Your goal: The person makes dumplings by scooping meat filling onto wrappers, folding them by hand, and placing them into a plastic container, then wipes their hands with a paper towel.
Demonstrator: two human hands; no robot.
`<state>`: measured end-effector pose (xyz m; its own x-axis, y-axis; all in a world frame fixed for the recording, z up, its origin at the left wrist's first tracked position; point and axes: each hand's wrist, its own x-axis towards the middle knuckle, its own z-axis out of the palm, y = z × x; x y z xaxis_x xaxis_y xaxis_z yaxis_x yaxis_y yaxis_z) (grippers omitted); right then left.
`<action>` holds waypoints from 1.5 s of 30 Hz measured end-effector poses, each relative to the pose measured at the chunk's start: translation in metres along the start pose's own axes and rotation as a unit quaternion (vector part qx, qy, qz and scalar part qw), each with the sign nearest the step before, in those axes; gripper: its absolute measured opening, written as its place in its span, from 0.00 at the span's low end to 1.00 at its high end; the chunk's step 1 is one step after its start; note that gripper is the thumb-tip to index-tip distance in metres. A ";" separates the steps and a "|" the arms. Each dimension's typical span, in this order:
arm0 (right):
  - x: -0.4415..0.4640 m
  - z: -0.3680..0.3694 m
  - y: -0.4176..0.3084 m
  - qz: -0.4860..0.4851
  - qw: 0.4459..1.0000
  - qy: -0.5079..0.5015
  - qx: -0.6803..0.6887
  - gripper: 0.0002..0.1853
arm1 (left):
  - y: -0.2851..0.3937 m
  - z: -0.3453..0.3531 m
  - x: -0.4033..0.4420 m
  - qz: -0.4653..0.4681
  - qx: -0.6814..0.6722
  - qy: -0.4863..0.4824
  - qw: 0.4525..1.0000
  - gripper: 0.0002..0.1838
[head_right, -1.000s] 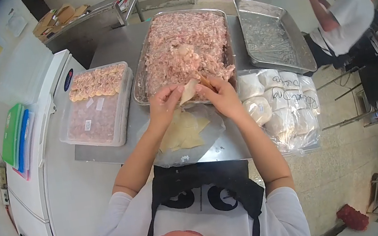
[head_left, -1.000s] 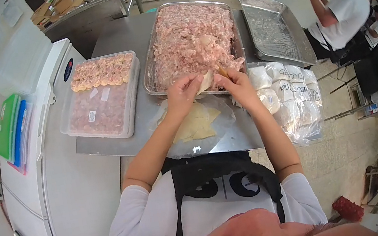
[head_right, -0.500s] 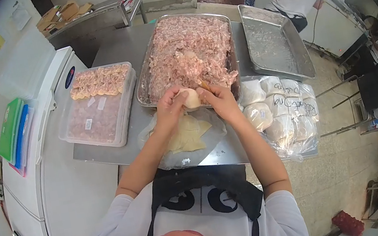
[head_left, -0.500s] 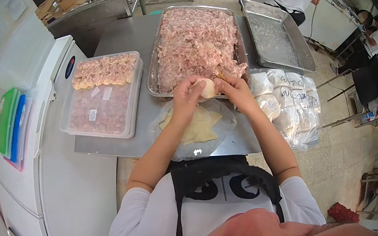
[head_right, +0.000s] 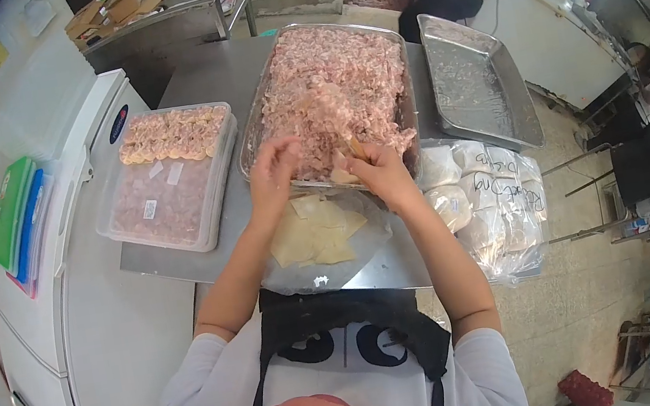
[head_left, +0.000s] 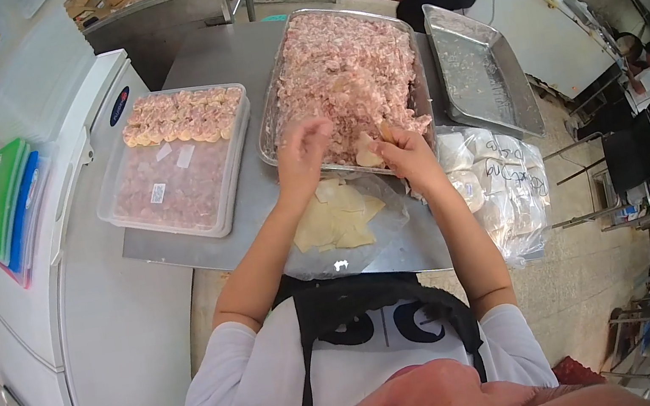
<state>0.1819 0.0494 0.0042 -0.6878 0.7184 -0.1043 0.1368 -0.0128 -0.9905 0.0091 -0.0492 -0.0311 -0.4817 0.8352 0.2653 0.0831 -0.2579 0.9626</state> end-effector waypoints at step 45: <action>-0.026 -0.009 -0.050 -0.231 0.745 0.069 -0.622 0.14 | -0.006 -0.008 0.052 -0.169 -0.592 0.077 0.784 0.44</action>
<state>0.1995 0.0371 0.0569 -0.7981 0.5124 0.3171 0.5227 0.8505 -0.0586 -0.0234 -0.0084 -0.0240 -0.4092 0.9079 -0.0910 -0.8964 -0.3814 0.2259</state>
